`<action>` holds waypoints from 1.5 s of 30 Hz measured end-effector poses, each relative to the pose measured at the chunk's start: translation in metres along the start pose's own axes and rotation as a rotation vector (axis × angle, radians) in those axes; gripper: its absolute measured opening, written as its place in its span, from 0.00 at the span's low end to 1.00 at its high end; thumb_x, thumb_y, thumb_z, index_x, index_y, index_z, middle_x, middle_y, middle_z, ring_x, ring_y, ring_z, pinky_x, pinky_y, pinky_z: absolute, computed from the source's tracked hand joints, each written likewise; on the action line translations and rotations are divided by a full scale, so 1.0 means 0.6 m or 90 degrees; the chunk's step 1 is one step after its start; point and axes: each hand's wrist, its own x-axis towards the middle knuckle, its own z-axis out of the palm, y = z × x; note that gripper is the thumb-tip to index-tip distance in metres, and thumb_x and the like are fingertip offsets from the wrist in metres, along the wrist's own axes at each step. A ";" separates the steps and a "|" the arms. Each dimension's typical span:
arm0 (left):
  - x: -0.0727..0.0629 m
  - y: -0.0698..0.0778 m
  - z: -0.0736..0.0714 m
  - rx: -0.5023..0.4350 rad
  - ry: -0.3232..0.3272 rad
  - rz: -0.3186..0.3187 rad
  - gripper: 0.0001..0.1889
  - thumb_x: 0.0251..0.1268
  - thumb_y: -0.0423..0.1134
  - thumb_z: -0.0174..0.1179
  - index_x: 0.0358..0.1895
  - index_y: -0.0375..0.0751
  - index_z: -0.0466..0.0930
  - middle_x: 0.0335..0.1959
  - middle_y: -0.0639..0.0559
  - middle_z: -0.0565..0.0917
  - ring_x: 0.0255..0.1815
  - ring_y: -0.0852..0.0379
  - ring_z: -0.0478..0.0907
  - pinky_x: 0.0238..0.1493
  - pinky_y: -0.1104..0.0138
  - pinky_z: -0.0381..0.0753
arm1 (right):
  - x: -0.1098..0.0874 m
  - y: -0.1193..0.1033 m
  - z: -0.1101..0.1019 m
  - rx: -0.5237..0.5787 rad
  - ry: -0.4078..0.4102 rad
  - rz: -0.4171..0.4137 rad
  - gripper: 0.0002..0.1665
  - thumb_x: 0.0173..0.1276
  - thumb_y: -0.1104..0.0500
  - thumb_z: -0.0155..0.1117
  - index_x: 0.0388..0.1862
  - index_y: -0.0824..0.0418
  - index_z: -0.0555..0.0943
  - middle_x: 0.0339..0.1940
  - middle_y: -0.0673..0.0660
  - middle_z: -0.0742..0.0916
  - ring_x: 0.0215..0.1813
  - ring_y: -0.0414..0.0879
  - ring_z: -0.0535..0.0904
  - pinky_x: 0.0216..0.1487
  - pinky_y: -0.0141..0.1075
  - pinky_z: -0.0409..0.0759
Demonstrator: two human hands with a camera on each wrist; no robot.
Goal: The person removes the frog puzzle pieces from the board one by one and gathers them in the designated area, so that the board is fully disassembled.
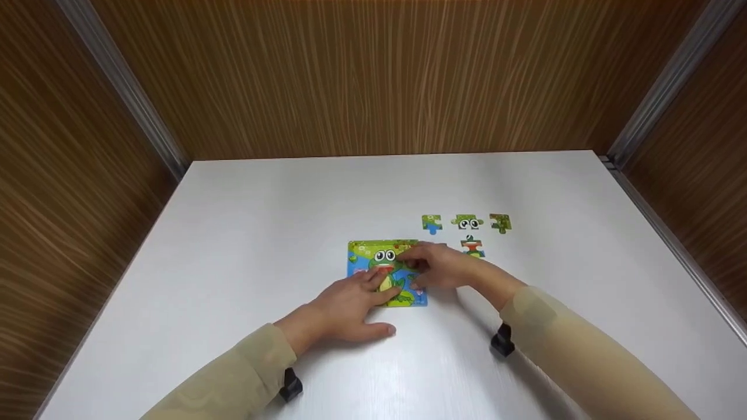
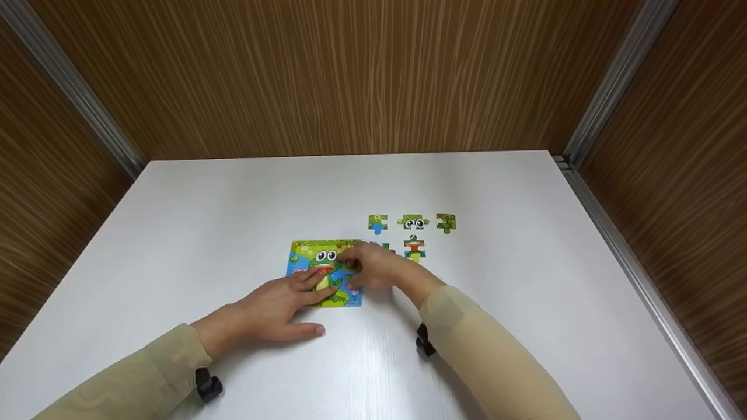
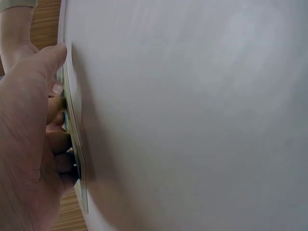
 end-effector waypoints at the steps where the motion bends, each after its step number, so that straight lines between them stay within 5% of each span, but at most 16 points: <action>1: 0.000 -0.001 0.001 -0.003 0.000 -0.001 0.43 0.75 0.74 0.45 0.85 0.55 0.60 0.87 0.44 0.49 0.87 0.45 0.46 0.84 0.52 0.51 | 0.000 0.001 0.001 0.000 0.000 0.001 0.34 0.71 0.58 0.77 0.74 0.56 0.79 0.55 0.51 0.83 0.55 0.49 0.76 0.66 0.48 0.77; 31: 0.004 -0.001 -0.008 -0.002 -0.001 -0.014 0.43 0.75 0.74 0.45 0.85 0.54 0.61 0.87 0.45 0.50 0.87 0.46 0.47 0.84 0.52 0.52 | 0.006 0.002 -0.007 0.042 -0.005 -0.022 0.30 0.70 0.62 0.76 0.71 0.56 0.81 0.50 0.52 0.82 0.52 0.50 0.75 0.58 0.43 0.76; 45: 0.003 -0.001 0.000 -0.007 0.007 -0.010 0.43 0.76 0.73 0.45 0.85 0.54 0.62 0.87 0.44 0.50 0.87 0.45 0.47 0.84 0.52 0.52 | -0.001 -0.001 0.008 0.012 0.055 -0.023 0.32 0.66 0.65 0.79 0.69 0.55 0.83 0.51 0.54 0.80 0.51 0.49 0.75 0.56 0.43 0.78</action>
